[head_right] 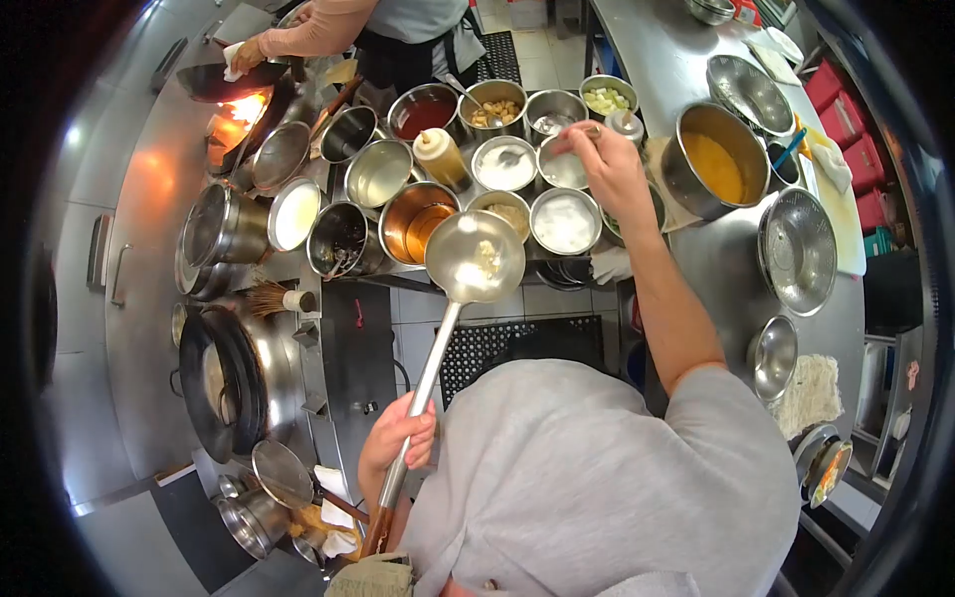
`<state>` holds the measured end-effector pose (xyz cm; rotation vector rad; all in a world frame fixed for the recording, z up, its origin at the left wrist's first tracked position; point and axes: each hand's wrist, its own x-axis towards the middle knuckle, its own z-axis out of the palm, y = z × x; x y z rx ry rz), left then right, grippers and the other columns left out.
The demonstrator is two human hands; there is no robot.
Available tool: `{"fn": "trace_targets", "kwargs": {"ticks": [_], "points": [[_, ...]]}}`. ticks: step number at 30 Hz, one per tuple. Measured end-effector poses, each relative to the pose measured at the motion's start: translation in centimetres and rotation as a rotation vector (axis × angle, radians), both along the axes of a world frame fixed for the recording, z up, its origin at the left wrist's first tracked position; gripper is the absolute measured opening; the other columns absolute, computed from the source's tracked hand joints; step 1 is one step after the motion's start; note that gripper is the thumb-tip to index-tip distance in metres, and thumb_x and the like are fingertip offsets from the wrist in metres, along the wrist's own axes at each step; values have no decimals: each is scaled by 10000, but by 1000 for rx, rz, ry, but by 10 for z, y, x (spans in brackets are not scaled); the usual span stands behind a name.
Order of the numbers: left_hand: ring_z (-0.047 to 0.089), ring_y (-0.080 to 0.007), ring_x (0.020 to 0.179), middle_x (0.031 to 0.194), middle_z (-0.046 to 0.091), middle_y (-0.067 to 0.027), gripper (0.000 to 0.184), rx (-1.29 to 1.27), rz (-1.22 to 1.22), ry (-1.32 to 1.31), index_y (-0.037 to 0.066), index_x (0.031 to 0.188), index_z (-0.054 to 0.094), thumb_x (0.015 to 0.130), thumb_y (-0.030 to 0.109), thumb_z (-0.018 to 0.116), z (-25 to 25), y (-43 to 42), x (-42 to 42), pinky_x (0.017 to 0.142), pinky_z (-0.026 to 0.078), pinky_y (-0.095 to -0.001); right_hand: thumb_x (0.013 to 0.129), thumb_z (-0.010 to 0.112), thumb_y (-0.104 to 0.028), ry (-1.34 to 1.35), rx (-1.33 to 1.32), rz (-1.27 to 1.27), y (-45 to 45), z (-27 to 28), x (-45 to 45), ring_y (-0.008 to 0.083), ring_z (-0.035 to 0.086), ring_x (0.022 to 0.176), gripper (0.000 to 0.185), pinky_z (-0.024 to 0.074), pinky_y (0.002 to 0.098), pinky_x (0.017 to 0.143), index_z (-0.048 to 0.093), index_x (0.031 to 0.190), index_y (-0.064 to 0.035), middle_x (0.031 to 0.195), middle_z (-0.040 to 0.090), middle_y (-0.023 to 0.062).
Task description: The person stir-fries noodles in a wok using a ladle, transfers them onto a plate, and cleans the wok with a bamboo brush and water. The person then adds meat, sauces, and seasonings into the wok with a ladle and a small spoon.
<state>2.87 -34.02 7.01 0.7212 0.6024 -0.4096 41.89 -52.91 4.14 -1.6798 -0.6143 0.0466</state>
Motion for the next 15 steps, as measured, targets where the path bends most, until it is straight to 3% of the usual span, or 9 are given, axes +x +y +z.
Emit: {"fn": "trace_targets", "kwargs": {"ticks": [1,4,5,7,9,12,15], "points": [[409,-87,377,616,416,-2,116,8,-4,-1,52,1017,452,933,65,530,3,-2,2,338,361,-244,961,485,-230,-112,-93,-131,-5,-3,8,213,683,860,311,504,328,776,652,957,33,855,718,117],[421,-99,380,613,418,-6,126,10,-21,33,51,1017,448,931,72,537,4,0,-1,342,362,-250,954,477,-275,-30,-237,-238,-30,-64,60,269,683,848,349,507,368,781,678,911,8,864,711,142],[432,-105,385,616,424,-9,133,7,-36,53,52,1017,444,930,77,542,5,0,-6,347,367,-254,945,470,-316,-109,-436,-262,-36,-71,60,311,670,857,377,502,398,785,693,887,-18,855,699,159],[416,-108,377,598,413,-8,148,35,-43,84,55,1018,447,921,78,557,4,0,-14,344,359,-255,942,476,-319,-54,-376,-269,-30,-99,61,376,646,845,371,495,433,763,669,885,-8,834,676,200],[404,-104,372,593,410,-6,155,40,-27,102,60,1017,450,915,77,565,3,-2,-21,343,354,-252,935,497,-239,-30,-321,-238,-18,-117,59,404,625,836,304,482,469,743,635,850,18,849,648,237],[393,-100,371,593,411,-10,156,70,-7,137,54,1021,449,912,77,559,7,-5,-28,342,342,-248,901,531,-148,-298,-356,-265,-11,-123,59,407,600,814,200,475,479,729,614,848,26,802,619,233],[384,-98,371,589,410,-17,155,82,26,143,32,1019,446,908,69,547,14,-9,-29,342,330,-243,886,568,-156,-382,-245,-308,-10,-127,58,388,586,758,178,474,469,718,617,848,11,772,607,212]]}}
